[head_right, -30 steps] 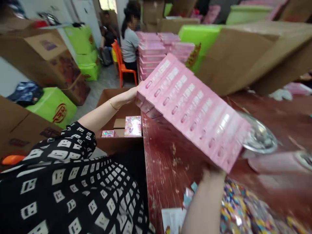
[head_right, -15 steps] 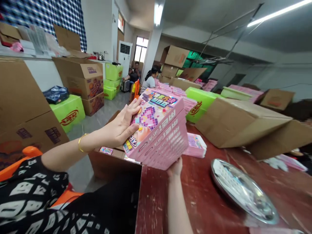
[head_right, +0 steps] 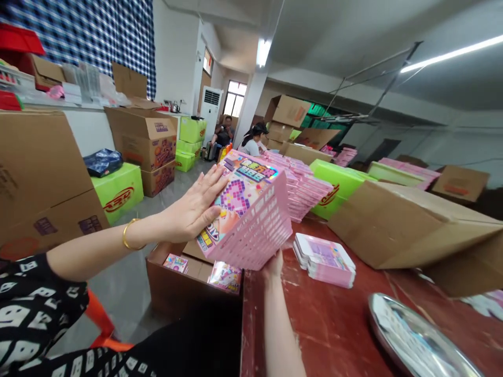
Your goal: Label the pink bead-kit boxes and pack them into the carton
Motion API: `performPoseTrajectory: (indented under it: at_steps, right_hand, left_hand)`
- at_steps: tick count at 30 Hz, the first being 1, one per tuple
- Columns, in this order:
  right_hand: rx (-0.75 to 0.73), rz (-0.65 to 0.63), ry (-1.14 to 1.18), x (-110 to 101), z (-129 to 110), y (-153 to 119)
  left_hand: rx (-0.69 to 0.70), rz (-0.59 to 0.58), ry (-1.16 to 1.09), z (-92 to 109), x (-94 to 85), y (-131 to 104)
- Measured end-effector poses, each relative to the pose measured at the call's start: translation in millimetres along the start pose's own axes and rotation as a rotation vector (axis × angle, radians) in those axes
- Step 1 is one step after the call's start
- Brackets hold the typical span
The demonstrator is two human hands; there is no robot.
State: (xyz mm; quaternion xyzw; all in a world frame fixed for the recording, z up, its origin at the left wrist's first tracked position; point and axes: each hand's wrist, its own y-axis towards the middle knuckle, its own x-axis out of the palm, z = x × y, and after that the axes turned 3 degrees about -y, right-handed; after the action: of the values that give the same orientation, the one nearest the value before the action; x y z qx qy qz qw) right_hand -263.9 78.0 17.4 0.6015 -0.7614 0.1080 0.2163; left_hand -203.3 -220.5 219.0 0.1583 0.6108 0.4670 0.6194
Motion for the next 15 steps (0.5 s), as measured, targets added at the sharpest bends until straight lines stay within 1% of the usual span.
performPoseTrajectory:
  at_steps: [2,3,5,7,9,11,13,15]
  right_hand:
    - [0.026,0.055,-0.007,-8,-2,17]
    - [0.055,0.051,-0.009,-11,-2,25]
    - [0.146,-0.005,-0.008,-14,-3,43]
    - [0.258,-0.082,-0.001,-13,-2,66]
    - [0.331,-0.137,0.013,-8,-1,91]
    - [0.362,-0.183,0.014,-2,0,115]
    - [0.397,-0.184,-0.025,2,1,138]
    - [0.466,-0.147,-0.095,3,5,159]
  left_hand:
    - [-0.062,0.034,-0.062,-15,1.2,2]
    - [-0.096,0.054,-0.090,-20,1.4,3]
    - [-0.164,0.068,-0.110,-28,1.4,6]
    - [-0.198,0.018,-0.064,-35,1.3,9]
    - [-0.167,-0.050,0.013,-44,2.7,11]
    - [-0.109,-0.092,0.079,-58,7.6,11]
    - [-0.095,-0.069,0.119,-78,16.7,7]
    - [-0.122,-0.016,0.146,-103,27.3,1]
